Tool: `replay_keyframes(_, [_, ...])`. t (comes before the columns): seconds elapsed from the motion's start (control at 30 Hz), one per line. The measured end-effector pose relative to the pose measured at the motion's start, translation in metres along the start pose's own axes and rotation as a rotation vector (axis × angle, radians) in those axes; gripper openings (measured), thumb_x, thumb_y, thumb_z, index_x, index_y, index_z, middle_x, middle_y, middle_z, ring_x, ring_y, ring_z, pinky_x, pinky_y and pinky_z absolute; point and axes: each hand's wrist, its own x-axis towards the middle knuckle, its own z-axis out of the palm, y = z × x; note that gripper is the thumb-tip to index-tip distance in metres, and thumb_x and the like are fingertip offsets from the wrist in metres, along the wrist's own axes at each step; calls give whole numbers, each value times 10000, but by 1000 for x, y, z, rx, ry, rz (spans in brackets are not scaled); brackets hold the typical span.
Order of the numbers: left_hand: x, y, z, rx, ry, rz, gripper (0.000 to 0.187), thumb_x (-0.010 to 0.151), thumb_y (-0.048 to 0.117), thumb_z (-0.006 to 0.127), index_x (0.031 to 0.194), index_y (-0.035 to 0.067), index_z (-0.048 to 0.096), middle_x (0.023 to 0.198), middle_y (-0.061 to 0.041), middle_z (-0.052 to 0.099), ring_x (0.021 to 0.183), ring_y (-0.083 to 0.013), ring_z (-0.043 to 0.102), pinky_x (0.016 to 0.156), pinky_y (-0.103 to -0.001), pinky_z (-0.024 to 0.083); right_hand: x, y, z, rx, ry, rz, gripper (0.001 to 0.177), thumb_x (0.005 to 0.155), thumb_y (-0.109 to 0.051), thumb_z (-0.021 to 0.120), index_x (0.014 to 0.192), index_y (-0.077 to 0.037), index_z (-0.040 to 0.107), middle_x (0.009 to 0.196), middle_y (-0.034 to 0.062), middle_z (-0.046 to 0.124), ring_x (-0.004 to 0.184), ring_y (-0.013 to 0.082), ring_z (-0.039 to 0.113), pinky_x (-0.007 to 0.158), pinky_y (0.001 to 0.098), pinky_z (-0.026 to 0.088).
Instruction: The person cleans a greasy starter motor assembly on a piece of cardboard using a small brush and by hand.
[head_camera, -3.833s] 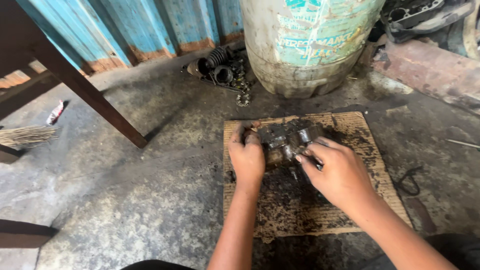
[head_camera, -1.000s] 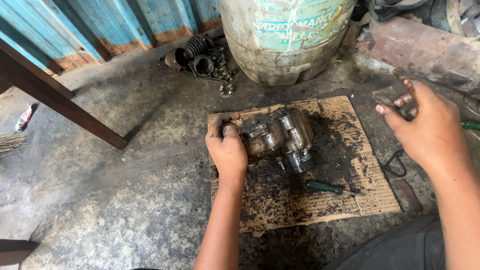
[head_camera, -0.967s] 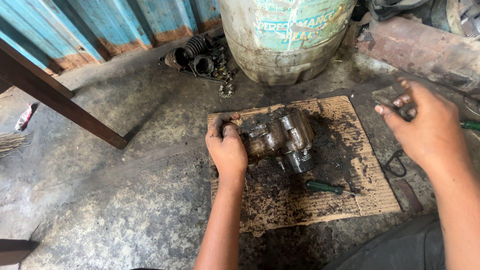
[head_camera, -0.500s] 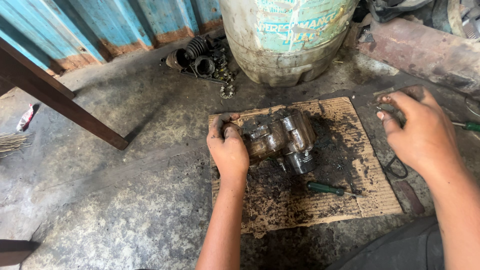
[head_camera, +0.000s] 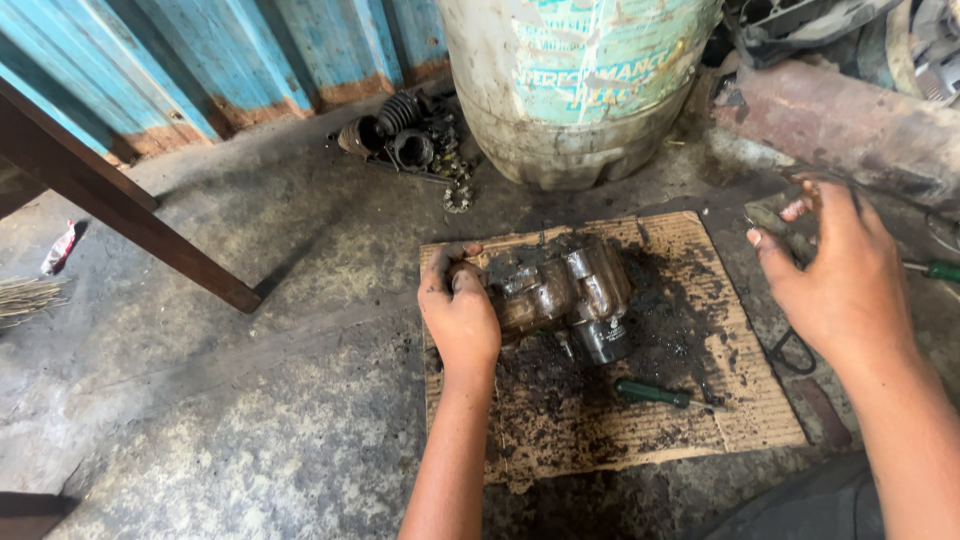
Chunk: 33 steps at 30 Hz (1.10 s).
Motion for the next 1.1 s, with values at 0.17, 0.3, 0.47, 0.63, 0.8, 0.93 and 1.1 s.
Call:
replay_keyframes(0.17, [0,1,0,-57,-10,-58,305,872,-57,407,1006,-12,676,725,36,475,619,-55,377,554,-238,320,0,4,3,61,17,55,585,928,-206,816,1414,-19,550,1183,131,700,1007,330,664,865,443,527])
replay_keyframes(0.3, [0,-2,-1,33,4,0,303,872,-56,417,1011,-10,682,738,49,495,642,-40,416,578,-225,353,0,5,14,428,-95,337,556,912,-210,764,1408,-80,550,1146,103,698,883,217,648,677,354,521])
replay_keyframes(0.47, [0,2,0,-10,1,-49,289,879,-48,420,1012,-21,675,714,40,471,604,-48,368,545,-234,311,1,2,14,1292,-472,471,401,1041,-209,562,1417,-71,582,1076,149,730,736,175,589,522,270,482])
replay_keyframes(0.63, [0,6,1,-46,3,-99,298,875,-56,410,1017,-14,669,723,50,466,593,-38,360,532,-233,299,-1,-13,21,1327,-577,773,410,1044,-329,442,1277,-32,601,1129,180,761,740,205,633,548,317,542])
replay_keyframes(0.8, [-1,5,1,-71,-12,-102,298,883,-63,398,1011,-14,663,714,50,440,583,-38,328,514,-239,276,-4,-13,37,1372,-661,850,358,1034,-322,429,1241,-72,581,1268,174,740,888,214,676,706,358,568])
replay_keyframes(0.93, [0,3,2,-75,-8,-82,295,887,-64,406,1012,-21,669,724,53,451,596,-34,341,523,-234,283,-7,-11,44,1370,-722,788,393,997,-240,436,1266,-28,629,1276,173,745,912,241,682,738,398,569])
replay_keyframes(1.1, [1,2,1,-23,3,-92,294,886,-60,414,1008,-20,678,712,53,464,582,-35,349,513,-232,292,-6,-12,45,1341,-725,803,412,1014,-256,425,1294,-34,630,1263,177,735,893,234,667,731,392,563])
